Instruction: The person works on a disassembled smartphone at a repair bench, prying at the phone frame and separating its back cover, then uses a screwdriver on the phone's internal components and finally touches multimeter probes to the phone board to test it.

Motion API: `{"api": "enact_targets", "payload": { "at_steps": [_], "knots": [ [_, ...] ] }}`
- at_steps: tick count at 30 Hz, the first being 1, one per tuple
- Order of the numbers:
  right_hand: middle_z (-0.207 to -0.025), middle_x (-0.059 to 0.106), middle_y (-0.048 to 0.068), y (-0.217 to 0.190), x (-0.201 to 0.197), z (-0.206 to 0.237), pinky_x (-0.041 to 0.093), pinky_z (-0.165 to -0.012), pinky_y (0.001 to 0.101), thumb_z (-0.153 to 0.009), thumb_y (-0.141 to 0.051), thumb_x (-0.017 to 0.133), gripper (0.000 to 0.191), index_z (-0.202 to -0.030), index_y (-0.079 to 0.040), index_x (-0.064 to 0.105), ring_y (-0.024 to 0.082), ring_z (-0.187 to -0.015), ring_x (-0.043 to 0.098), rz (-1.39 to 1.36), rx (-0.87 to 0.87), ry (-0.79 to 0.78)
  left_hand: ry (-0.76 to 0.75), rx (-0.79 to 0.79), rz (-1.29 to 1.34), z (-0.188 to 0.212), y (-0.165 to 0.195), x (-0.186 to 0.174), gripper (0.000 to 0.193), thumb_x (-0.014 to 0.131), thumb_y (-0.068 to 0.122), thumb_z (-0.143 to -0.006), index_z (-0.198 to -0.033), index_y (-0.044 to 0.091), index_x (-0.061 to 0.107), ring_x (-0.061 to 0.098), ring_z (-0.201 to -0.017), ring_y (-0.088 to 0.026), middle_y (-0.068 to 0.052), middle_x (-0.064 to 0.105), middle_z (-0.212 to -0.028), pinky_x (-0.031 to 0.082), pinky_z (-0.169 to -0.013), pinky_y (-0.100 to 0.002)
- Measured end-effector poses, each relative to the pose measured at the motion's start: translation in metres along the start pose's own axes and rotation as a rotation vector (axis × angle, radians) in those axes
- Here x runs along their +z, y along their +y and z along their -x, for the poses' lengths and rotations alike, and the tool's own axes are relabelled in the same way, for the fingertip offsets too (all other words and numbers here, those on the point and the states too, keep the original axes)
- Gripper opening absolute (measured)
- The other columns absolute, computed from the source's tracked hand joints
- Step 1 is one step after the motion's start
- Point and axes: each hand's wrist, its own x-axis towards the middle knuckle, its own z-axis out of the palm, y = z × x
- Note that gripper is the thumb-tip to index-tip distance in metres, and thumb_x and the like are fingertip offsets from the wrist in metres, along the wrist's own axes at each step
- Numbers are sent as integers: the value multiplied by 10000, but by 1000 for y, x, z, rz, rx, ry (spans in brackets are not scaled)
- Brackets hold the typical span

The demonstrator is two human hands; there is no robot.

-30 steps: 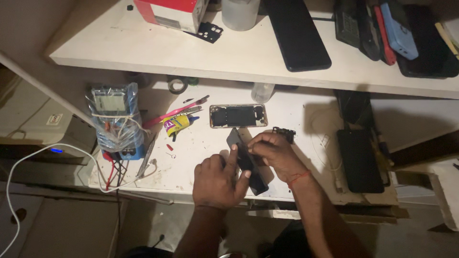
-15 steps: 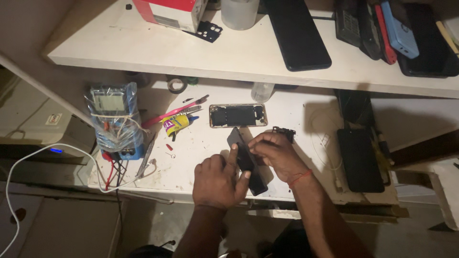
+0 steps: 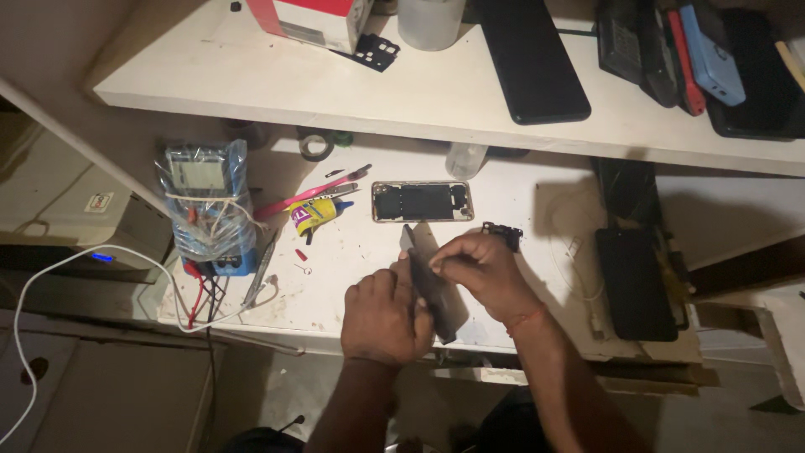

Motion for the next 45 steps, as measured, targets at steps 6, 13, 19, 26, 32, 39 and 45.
{"api": "enact_targets", "payload": {
  "at_steps": [6, 13, 19, 26, 32, 39, 45],
  "knots": [
    [-845, 755, 54, -6, 10, -1, 553, -659, 224, -868, -5, 709, 79, -915, 10, 772, 80, -735, 680, -103, 113, 24, -37, -12, 4, 1, -1, 1, 814, 598, 341, -743, -1444, -65, 513, 577, -914, -349, -167, 589, -999, 440, -813, -497],
    [-821, 755, 51, -2, 11, -1, 514, -634, 222, -867, -8, 715, 75, -906, 21, 772, 69, -709, 647, -80, 95, 23, -83, -30, 0, -1, -1, 1, 919, 614, 366, -716, -1511, -52, 421, 570, -929, -356, -168, 580, -1025, 438, -831, -505],
    [-798, 754, 55, -1, 11, -2, 501, -609, 226, -859, -7, 711, 82, -894, 18, 781, 75, -676, 630, -65, 136, 35, -76, -26, -15, 1, -1, 2, 907, 600, 362, -733, -1530, -27, 413, 573, -926, -345, -159, 579, -1021, 444, -836, -499],
    [-800, 759, 56, 2, 11, -3, 510, -608, 228, -839, -9, 720, 80, -885, 13, 782, 75, -678, 644, -53, 147, 58, -109, -36, -38, 0, -2, 3, 872, 582, 372, -759, -1529, -9, 433, 572, -919, -339, -157, 576, -1009, 444, -828, -494],
    [-810, 763, 49, 3, 9, -3, 518, -641, 223, -848, -17, 718, 78, -884, 6, 784, 69, -709, 651, -54, 147, 48, -98, -35, -26, 1, -2, 3, 862, 580, 380, -751, -1515, 2, 461, 573, -918, -342, -153, 570, -992, 443, -823, -497],
    [-811, 771, 37, 4, 9, -3, 527, -639, 216, -850, -24, 712, 73, -880, -6, 777, 58, -709, 664, -45, 147, 51, -54, -16, -23, 2, -2, 4, 855, 578, 383, -751, -1509, 1, 474, 570, -894, -344, -153, 565, -972, 439, -794, -498],
    [-776, 742, 39, 4, 9, -3, 480, -579, 227, -844, -12, 736, 52, -875, -1, 777, 66, -650, 612, -69, 180, 65, -81, -25, -26, 2, -3, 3, 845, 580, 372, -752, -1508, 5, 483, 568, -897, -342, -153, 565, -972, 440, -786, -495]
  ]
}}
